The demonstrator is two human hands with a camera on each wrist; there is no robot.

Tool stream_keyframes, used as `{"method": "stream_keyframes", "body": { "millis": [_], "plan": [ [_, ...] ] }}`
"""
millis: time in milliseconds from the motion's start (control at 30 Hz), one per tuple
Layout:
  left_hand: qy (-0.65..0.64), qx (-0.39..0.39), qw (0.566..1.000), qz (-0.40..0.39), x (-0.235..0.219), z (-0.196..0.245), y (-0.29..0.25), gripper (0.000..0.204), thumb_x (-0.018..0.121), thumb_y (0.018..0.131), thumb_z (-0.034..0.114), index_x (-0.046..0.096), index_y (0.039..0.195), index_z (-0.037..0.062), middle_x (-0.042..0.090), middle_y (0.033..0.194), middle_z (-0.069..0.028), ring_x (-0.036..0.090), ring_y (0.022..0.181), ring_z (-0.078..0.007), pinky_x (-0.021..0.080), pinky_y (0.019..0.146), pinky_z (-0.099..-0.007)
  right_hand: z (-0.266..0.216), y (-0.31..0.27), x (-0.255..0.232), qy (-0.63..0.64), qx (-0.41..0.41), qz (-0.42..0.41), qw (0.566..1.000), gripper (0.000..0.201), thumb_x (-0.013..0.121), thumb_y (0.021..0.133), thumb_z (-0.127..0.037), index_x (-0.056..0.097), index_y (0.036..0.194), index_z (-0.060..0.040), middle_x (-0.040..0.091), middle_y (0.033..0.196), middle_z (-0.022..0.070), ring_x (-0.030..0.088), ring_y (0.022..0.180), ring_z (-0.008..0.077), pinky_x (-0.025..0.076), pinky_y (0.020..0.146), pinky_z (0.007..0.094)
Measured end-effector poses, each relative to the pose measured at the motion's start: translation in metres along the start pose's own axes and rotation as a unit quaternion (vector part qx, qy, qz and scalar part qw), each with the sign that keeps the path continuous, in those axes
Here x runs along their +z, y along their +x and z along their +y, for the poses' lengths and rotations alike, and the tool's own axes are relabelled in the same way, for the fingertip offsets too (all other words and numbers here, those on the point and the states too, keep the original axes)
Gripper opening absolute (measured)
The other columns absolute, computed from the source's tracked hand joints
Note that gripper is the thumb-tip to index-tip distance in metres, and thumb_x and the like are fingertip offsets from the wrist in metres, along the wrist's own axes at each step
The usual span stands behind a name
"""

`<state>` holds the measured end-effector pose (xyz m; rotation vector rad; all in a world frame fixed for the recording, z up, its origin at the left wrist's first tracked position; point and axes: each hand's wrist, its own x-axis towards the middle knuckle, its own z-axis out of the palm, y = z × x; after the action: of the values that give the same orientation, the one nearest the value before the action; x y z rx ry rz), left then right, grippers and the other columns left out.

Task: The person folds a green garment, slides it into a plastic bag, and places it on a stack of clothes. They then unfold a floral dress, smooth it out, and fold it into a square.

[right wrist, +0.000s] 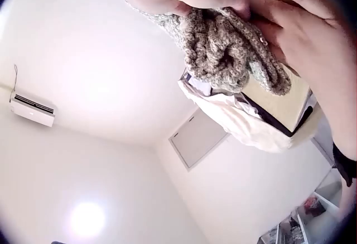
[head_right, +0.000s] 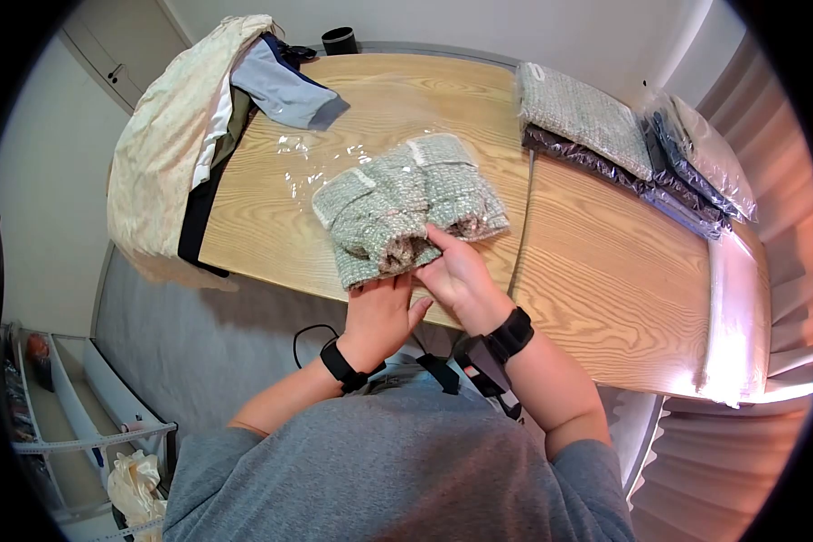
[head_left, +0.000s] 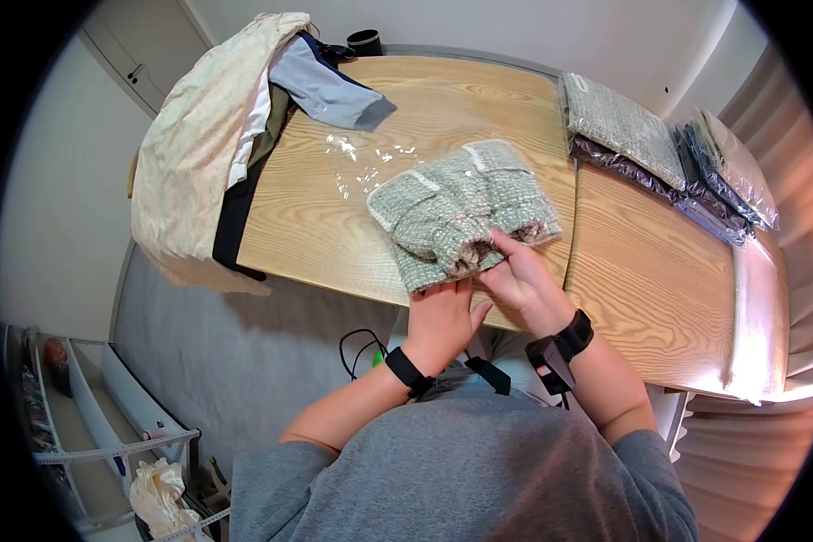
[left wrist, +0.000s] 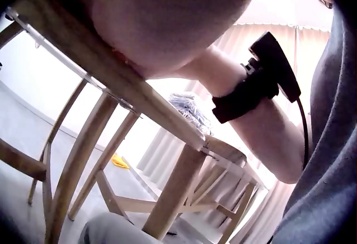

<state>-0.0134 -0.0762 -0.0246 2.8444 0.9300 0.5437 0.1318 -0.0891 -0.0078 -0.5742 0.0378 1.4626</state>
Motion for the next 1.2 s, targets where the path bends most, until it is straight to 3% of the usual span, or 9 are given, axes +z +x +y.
{"method": "stream_keyframes", "body": {
  "millis": [433, 633, 800, 900, 967, 1067, 1200],
  "plan": [
    [0.063, 0.020, 0.997, -0.036, -0.015, 0.004, 0.002, 0.069, 0.062, 0.075, 0.038, 0.038, 0.131, 0.0044, 0.036, 0.133, -0.0185, 0.033, 0.122, -0.0315, 0.028, 0.096, -0.0496, 0.002, 0.070, 0.020, 0.006, 0.011, 0.008, 1.000, 0.038, 0.042, 0.094, -0.009, 0.033, 0.129, 0.0029, 0.044, 0.128, 0.0197, 0.046, 0.115, 0.0319, 0.038, 0.099, 0.0472],
    [0.054, 0.058, 0.996, -0.051, -0.025, -0.006, -0.017, 0.061, 0.058, 0.079, 0.036, 0.040, 0.130, 0.0067, 0.041, 0.129, -0.0179, 0.038, 0.119, -0.0307, 0.025, 0.098, -0.0542, 0.007, 0.056, 0.012, -0.009, -0.054, 0.020, 0.998, 0.031, 0.045, 0.093, -0.009, 0.041, 0.121, 0.0020, 0.051, 0.120, 0.0167, 0.051, 0.110, 0.0300, 0.041, 0.095, 0.0461],
    [-0.033, 0.095, 0.995, -0.018, -0.041, 0.002, -0.015, 0.059, 0.063, 0.077, 0.030, 0.043, 0.122, -0.0034, 0.046, 0.120, -0.0167, 0.043, 0.110, -0.0298, 0.034, 0.093, -0.0399, 0.008, 0.009, -0.002, 0.021, -0.098, 0.032, 0.994, 0.032, 0.043, 0.094, -0.013, 0.040, 0.122, 0.0025, 0.050, 0.122, 0.0172, 0.049, 0.112, 0.0310, 0.038, 0.098, 0.0465],
    [-0.088, 0.067, 0.994, -0.027, -0.031, 0.009, -0.007, 0.060, 0.065, 0.076, 0.028, 0.043, 0.121, -0.0055, 0.046, 0.119, -0.0177, 0.043, 0.110, -0.0310, 0.034, 0.092, -0.0397, 0.003, -0.007, 0.005, 0.024, -0.093, 0.015, 0.995, 0.034, 0.044, 0.093, -0.014, 0.039, 0.123, 0.0019, 0.049, 0.122, 0.0166, 0.049, 0.112, 0.0320, 0.038, 0.098, 0.0480],
    [-0.067, 0.063, 0.995, -0.023, -0.025, 0.010, -0.014, 0.063, 0.064, 0.076, 0.032, 0.043, 0.121, -0.0070, 0.045, 0.120, -0.0194, 0.042, 0.112, -0.0314, 0.035, 0.091, -0.0393, -0.003, -0.013, 0.013, -0.022, -0.041, 0.020, 0.999, 0.036, 0.046, 0.092, -0.014, 0.039, 0.124, 0.0015, 0.050, 0.122, 0.0165, 0.049, 0.112, 0.0327, 0.039, 0.096, 0.0499],
    [0.030, 0.093, 0.994, -0.045, -0.023, 0.008, -0.022, 0.066, 0.062, 0.077, 0.037, 0.043, 0.123, -0.0055, 0.044, 0.125, -0.0199, 0.042, 0.115, -0.0301, 0.035, 0.092, -0.0386, -0.003, 0.003, 0.010, -0.037, -0.023, 0.029, 0.999, 0.037, 0.049, 0.090, -0.012, 0.038, 0.124, 0.0012, 0.049, 0.123, 0.0182, 0.049, 0.112, 0.0328, 0.039, 0.096, 0.0510],
    [0.030, 0.109, 0.992, -0.053, -0.020, 0.001, -0.023, 0.065, 0.064, 0.075, 0.036, 0.044, 0.122, -0.0052, 0.044, 0.125, -0.0199, 0.042, 0.114, -0.0300, 0.037, 0.090, -0.0375, -0.006, 0.043, 0.024, -0.044, -0.004, 0.044, 0.998, 0.041, 0.050, 0.090, -0.011, 0.034, 0.126, 0.0016, 0.046, 0.125, 0.0201, 0.047, 0.114, 0.0324, 0.038, 0.097, 0.0495]
  ]
}}
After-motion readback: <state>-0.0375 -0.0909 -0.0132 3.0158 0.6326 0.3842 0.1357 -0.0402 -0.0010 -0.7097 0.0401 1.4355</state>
